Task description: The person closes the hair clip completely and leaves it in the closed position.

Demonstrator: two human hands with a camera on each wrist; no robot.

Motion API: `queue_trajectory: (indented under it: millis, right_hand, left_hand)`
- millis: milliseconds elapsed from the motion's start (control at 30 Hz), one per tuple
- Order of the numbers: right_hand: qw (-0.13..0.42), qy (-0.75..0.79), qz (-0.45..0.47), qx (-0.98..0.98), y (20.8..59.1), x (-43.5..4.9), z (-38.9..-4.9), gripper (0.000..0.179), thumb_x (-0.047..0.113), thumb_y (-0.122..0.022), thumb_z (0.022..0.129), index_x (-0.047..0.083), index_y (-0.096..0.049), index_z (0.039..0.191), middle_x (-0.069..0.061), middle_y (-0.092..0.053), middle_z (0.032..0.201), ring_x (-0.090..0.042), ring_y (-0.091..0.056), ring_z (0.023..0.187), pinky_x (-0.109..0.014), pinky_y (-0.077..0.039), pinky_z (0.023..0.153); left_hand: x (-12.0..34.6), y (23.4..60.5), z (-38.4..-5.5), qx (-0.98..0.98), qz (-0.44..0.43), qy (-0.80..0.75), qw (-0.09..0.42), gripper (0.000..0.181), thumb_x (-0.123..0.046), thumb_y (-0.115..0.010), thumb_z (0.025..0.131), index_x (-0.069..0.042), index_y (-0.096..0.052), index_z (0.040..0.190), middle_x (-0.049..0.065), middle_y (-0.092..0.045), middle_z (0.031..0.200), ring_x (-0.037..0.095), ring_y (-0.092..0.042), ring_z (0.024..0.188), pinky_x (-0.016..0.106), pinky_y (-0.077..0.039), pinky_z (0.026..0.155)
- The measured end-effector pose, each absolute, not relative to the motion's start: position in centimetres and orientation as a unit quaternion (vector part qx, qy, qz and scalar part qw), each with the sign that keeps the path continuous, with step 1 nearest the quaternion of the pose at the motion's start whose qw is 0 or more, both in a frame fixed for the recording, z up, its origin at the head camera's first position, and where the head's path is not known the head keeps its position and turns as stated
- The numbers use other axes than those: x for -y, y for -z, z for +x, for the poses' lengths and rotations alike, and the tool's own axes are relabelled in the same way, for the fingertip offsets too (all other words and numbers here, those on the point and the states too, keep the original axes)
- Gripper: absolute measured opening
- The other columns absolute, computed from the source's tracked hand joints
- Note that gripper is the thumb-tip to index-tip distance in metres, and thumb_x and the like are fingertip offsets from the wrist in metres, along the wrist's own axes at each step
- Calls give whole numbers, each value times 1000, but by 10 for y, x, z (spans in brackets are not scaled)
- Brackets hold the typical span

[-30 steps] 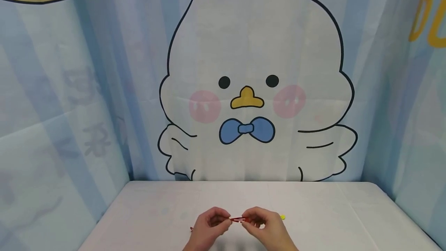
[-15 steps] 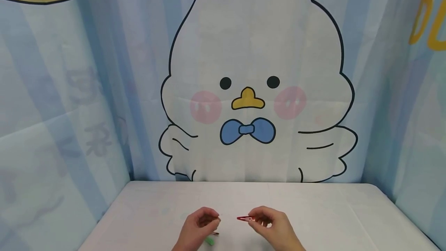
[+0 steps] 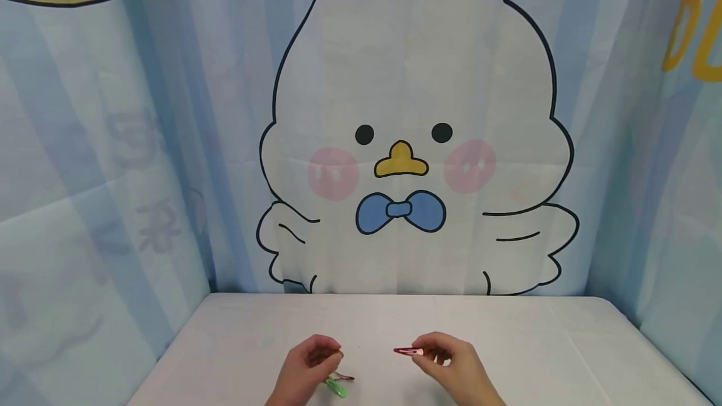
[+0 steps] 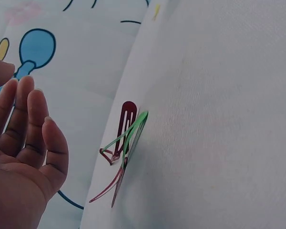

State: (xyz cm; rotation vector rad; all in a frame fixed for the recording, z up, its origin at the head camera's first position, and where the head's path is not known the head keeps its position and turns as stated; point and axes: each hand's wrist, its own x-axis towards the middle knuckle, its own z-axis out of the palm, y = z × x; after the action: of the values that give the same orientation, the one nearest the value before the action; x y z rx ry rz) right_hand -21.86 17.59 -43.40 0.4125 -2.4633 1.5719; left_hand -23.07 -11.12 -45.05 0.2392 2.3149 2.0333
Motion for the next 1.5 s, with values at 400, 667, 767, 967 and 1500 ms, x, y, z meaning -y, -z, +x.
queue_trajectory:
  millis: [400,667,767,967,1500]
  right_hand:
    - [127,-518,134,835,438,-190,-222,16,10,-83,83,9,-75,96,7,-66,81,-7,-58,73,-24,-48,65]
    - [138,-507,122,842,437,-201,-225,17,10,-83,83,9,-74,97,6,-66,82,-7,-56,72,-24,-47,65]
    - [145,-503,119,844,436,-204,-226,17,11,-84,83,10,-74,96,7,-65,82,-7,-56,71,-24,-47,65]
    - [162,-488,121,849,437,-209,-227,17,9,-84,82,11,-74,95,8,-62,79,-7,-54,68,-24,-46,62]
    - [181,-470,125,855,448,-226,-236,17,9,-85,79,13,-75,92,10,-62,78,-6,-54,66,-24,-46,60]
  left_hand:
    - [130,447,-234,-781,61,-622,-6,25,-13,-72,93,4,-65,109,5,-69,99,20,-64,89,33,-53,79]
    - [144,451,-236,-798,44,-601,-17,21,-10,-71,93,4,-66,108,4,-70,97,20,-64,89,35,-53,80]
    - [149,454,-239,-802,39,-596,-14,21,-10,-71,93,4,-66,108,4,-70,97,21,-63,88,36,-53,79]
    - [159,459,-246,-818,38,-573,10,21,-12,-71,94,3,-66,108,4,-69,98,20,-61,87,37,-52,77]
    - [175,466,-254,-834,56,-546,48,18,-10,-71,93,1,-67,106,3,-66,94,20,-56,82,36,-51,73]
